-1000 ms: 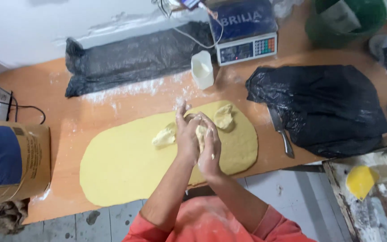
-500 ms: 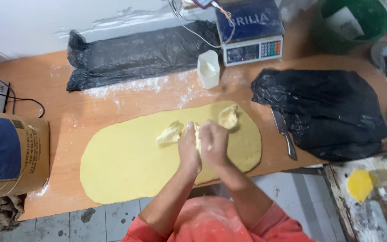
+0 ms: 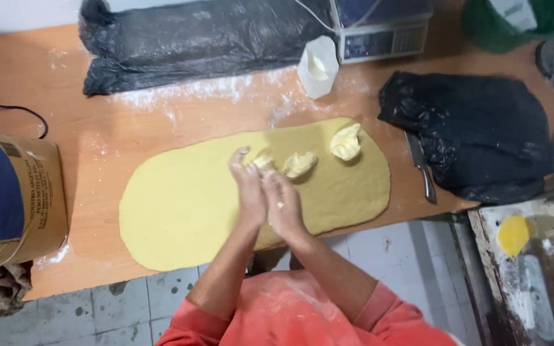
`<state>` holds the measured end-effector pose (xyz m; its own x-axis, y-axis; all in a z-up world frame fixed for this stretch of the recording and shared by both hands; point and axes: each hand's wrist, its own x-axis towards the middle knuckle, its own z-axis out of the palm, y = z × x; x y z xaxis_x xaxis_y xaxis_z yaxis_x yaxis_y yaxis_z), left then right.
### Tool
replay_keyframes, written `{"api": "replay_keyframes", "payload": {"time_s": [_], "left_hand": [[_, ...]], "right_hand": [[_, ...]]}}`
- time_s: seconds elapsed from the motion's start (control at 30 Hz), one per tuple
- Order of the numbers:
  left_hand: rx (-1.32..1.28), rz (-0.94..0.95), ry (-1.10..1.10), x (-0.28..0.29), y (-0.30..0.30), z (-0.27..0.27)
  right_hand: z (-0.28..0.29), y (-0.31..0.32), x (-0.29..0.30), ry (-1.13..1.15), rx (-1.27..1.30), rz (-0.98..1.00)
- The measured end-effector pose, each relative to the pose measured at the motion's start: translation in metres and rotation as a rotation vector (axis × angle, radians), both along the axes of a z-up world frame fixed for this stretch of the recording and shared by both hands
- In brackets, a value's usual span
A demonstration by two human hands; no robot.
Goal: Shaping small pieces of dough into twists and arranging them on a larger dough sheet.
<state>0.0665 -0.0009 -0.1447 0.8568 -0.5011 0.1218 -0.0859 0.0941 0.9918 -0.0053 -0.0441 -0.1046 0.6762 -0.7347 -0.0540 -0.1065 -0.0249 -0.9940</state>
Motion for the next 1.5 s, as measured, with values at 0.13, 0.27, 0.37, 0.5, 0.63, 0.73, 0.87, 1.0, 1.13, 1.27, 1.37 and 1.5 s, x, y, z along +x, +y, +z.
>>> {"api": "replay_keyframes", "payload": {"time_s": [0.13,0.27,0.37,0.5,0.63,0.73,0.87,1.0,1.13,1.27,1.37,1.5], "left_hand": [[-0.322,-0.279,0.161,-0.018,0.012,0.074],[-0.300,-0.407,-0.082,-0.018,0.016,0.062],[-0.259,-0.329,-0.032,0.007,0.024,0.058],[0.357,-0.160,-0.065,0.048,0.051,0.049],[0.548,-0.138,-0.109,0.045,0.050,0.034],[0.776,-0.137,-0.331,0.046,0.035,0.002],[0.982,-0.287,-0.498,0.040,0.015,-0.030],[1.132,-0.336,-0.727,0.044,-0.030,-0.032],[0.997,-0.539,-0.829,0.020,-0.086,-0.047],[1.235,-0.512,-0.483,-0.002,-0.119,-0.079],[1.135,-0.410,-0.509,-0.008,-0.109,-0.103],[0.799,-0.357,-0.340,-0.043,-0.086,-0.060]], "right_hand": [[-0.030,-0.039,0.011,-0.073,0.090,-0.196],[-0.011,-0.060,-0.009,-0.333,0.474,-0.306],[0.018,-0.104,-0.053,-0.345,0.324,-0.338],[0.084,-0.142,-0.109,-0.304,-0.458,-0.260],[0.070,-0.162,-0.128,0.189,-1.139,-0.395],[-0.030,-0.186,-0.139,0.459,-1.371,-0.378],[-0.103,-0.167,-0.164,0.810,-0.883,0.130],[-0.071,-0.188,-0.160,0.774,-0.656,0.085],[-0.051,-0.210,-0.143,0.612,-0.540,-0.020],[-0.063,-0.207,-0.133,0.515,-0.452,0.148],[-0.083,-0.196,-0.126,0.392,-0.296,0.179],[-0.135,-0.165,-0.105,0.106,0.169,0.127]]}}
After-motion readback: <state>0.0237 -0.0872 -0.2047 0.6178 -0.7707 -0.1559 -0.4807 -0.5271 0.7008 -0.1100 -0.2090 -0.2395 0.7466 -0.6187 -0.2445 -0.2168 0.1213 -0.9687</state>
